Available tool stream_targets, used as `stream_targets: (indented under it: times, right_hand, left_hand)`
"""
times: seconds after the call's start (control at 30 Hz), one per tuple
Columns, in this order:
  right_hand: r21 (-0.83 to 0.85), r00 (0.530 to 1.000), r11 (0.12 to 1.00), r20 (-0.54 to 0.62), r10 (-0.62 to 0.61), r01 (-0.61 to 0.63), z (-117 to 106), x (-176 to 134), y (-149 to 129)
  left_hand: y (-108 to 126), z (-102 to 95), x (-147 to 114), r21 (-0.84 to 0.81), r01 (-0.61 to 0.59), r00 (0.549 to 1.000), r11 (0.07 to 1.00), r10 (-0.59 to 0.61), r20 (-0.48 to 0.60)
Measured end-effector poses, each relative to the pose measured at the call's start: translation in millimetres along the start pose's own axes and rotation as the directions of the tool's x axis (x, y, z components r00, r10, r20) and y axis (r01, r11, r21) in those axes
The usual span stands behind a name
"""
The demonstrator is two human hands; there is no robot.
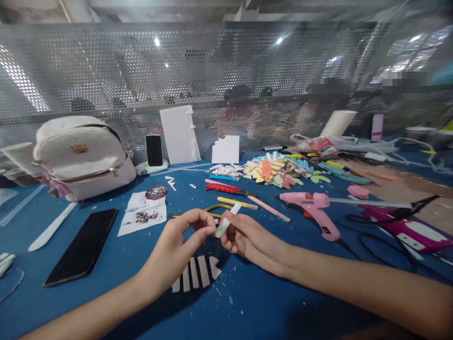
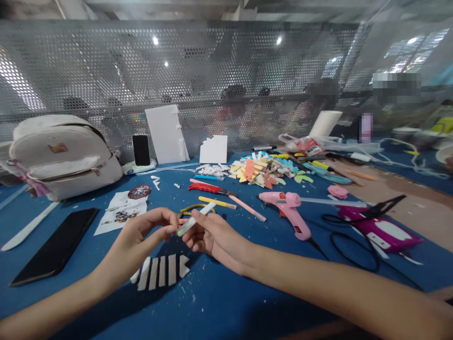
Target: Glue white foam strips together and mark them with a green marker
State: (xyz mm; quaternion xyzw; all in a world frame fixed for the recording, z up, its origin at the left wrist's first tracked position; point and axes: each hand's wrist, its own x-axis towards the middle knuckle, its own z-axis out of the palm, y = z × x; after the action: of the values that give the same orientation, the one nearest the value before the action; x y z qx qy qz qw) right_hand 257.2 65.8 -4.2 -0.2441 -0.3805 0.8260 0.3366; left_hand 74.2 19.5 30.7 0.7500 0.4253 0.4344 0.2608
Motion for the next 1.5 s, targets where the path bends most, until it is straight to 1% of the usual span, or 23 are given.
stream_targets:
  times: [0.07,0.13,0.23,0.3,0.37,0.5,0.6,0.67,0.77,0.93,1.03,1.13,1.2,1.3,1.5]
  right_hand:
    - [0.002,1.000,1.000,0.001,0.002,-0.002,-1,0,1]
    - [0.003,1.000,1.000,-0.003,0.004,-0.004,-2,1,1]
    - [-0.003,1.000,1.000,-0.010,0.008,-0.008,-4,1,2]
    - [-0.011,1.000,1.000,-0.016,0.008,-0.008,-4,1,3]
    - [-0.021,1.000,1.000,-0.020,0.001,-0.001,-4,1,3]
    - [-0.047,0.999,0.999,-0.020,-0.029,0.028,-3,1,3]
    - [-0.062,0.999,0.997,-0.017,-0.048,0.047,-3,1,2]
    - [-0.067,0.998,0.996,-0.019,-0.055,0.053,-3,1,3]
    - [-0.072,0.998,0.996,-0.023,-0.055,0.053,-4,2,3]
    - [-0.072,0.999,0.997,-0.029,-0.037,0.035,-7,3,5]
    - [-0.064,0.999,0.998,-0.042,-0.024,0.021,-7,3,6]
    - [-0.046,0.999,0.999,-0.054,-0.004,0.002,-6,3,6]
    - [-0.032,0.998,0.999,-0.060,0.005,-0.007,-6,3,5]
    - [-0.012,0.998,1.000,-0.064,0.017,-0.018,-5,3,4]
    - [0.025,0.997,0.999,-0.059,0.049,-0.048,-3,3,2]
  left_hand:
    - [0,-1.1,1,-0.003,0.011,1.000,1.000,-0.011,-0.006]
    - [-1,-2.0,2,0.010,-0.002,1.000,1.000,0.002,-0.016]
    - [-2,-2.9,3,0.051,-0.061,0.998,0.997,0.063,-0.027]
    - [-4,-3.7,2,0.098,-0.122,0.992,0.988,0.125,-0.029]
    - [-5,-4.6,1,0.163,-0.197,0.979,0.967,0.203,-0.026]
    - [-7,-5.9,-1,0.296,-0.342,0.932,0.892,0.362,-0.013]
    - [-9,-5.8,0,0.355,-0.401,0.902,0.844,0.431,-0.006]
    - [-11,-5.4,0,0.372,-0.417,0.894,0.829,0.447,0.006]
    - [-14,-4.5,0,0.374,-0.403,0.905,0.835,0.424,0.030]
    - [-17,-3.0,-1,0.344,-0.329,0.943,0.879,0.323,0.077]
    - [-17,-2.9,1,0.285,-0.262,0.965,0.922,0.241,0.105]
    - [-16,-3.0,2,0.199,-0.163,0.984,0.966,0.144,0.109]
    - [-15,-3.2,3,0.133,-0.105,0.990,0.986,0.091,0.108]
    - [-13,-3.6,4,0.058,-0.048,0.993,0.997,0.042,0.109]
    - [-13,-3.9,4,-0.002,-0.003,0.994,1.000,0.003,0.109]
